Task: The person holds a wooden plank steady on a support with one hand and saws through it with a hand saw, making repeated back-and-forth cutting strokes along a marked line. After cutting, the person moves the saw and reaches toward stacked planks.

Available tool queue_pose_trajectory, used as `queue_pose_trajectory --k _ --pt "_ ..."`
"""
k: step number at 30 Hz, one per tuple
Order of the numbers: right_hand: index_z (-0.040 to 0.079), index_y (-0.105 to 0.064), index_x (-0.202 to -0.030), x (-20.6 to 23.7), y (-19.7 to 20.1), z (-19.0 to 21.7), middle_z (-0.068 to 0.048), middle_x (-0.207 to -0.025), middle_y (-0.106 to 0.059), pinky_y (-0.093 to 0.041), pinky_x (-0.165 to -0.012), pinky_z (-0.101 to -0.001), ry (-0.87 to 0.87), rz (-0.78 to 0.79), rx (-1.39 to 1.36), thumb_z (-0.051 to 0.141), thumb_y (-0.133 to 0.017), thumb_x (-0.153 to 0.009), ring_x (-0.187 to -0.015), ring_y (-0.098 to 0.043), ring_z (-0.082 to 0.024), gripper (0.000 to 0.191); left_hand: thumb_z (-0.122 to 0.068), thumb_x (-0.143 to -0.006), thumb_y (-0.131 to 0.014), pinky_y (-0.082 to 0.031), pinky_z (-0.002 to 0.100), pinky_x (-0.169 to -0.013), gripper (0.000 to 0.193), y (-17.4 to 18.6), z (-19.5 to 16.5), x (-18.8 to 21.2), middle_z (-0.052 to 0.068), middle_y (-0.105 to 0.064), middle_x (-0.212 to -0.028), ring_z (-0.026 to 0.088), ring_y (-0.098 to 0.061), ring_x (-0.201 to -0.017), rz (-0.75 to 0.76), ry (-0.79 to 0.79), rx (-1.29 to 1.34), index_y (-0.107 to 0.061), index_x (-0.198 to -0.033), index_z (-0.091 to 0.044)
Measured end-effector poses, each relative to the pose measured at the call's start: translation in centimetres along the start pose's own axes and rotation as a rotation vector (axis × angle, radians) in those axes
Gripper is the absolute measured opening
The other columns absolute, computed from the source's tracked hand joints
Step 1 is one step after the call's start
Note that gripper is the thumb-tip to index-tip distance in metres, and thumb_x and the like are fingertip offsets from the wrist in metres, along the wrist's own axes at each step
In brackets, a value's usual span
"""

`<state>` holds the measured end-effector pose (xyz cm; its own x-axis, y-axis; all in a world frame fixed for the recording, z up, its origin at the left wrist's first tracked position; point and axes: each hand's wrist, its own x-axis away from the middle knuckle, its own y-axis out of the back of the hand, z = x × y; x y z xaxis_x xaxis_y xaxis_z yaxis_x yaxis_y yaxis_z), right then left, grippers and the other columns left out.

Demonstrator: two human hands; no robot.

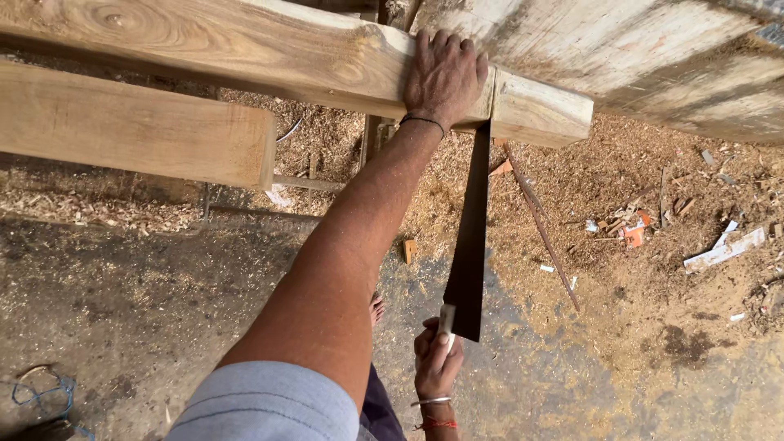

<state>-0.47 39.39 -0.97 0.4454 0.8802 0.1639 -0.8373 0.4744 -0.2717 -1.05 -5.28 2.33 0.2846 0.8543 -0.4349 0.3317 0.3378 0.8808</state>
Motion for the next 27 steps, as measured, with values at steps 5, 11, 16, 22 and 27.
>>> queue_pose_trajectory --k 5,11,16,22,27 --pt "-0.005 -0.058 -0.109 3.2 3.0 -0.6 0.003 -0.06 -0.044 -0.028 -0.044 -0.0256 -0.128 -0.037 0.162 0.04 -0.043 -0.106 -0.051 -0.039 -0.007 0.047 -0.041 -0.104 -0.037 -0.027 0.059 -0.112 0.049 0.6 -0.2 -0.3 0.014 -0.066 -0.104 0.028 -0.057 -0.107 0.056 0.008 0.05 -0.07 -0.105 -0.005" --pt "-0.01 -0.06 -0.116 4.1 1.0 10.3 -0.001 -0.051 -0.044 -0.032 -0.037 -0.0292 -0.142 -0.018 0.276 0.039 -0.042 -0.103 -0.04 -0.041 -0.011 0.054 -0.044 -0.104 -0.036 -0.028 0.06 -0.109 0.052 1.2 0.0 0.1 0.014 -0.067 -0.097 0.029 -0.059 -0.101 -0.021 -0.018 -0.004 -0.071 -0.104 -0.004" --pt "-0.01 -0.066 -0.108 -2.1 -2.5 17.3 0.003 -0.049 -0.037 -0.024 -0.031 -0.0279 -0.138 0.018 0.357 0.042 -0.039 -0.106 -0.036 -0.032 -0.007 0.058 -0.042 -0.107 -0.036 -0.03 0.056 -0.109 0.051 2.1 -0.4 0.1 0.011 -0.067 -0.097 0.026 -0.059 -0.101 0.115 0.009 -0.008 -0.07 -0.109 -0.004" --pt "-0.006 -0.066 -0.099 -20.7 -8.2 15.8 0.007 -0.057 -0.041 -0.029 -0.033 -0.0268 -0.097 0.103 0.416 0.051 -0.049 -0.109 -0.042 -0.037 -0.005 0.06 -0.043 -0.106 -0.036 -0.031 0.053 -0.107 0.051 2.7 -0.4 0.2 0.01 -0.069 -0.098 0.025 -0.059 -0.105 0.115 -0.003 -0.024 -0.071 -0.105 -0.007" --pt "-0.003 -0.073 -0.106 -6.7 -3.7 15.0 0.001 -0.046 -0.042 -0.034 -0.026 -0.0272 -0.056 -0.01 0.638 0.044 -0.036 -0.107 -0.033 -0.04 -0.007 0.06 -0.044 -0.102 -0.036 -0.032 0.058 -0.105 0.053 2.4 -0.3 0.1 0.013 -0.07 -0.1 0.026 -0.061 -0.101 0.064 -0.014 -0.006 -0.072 -0.105 -0.006"
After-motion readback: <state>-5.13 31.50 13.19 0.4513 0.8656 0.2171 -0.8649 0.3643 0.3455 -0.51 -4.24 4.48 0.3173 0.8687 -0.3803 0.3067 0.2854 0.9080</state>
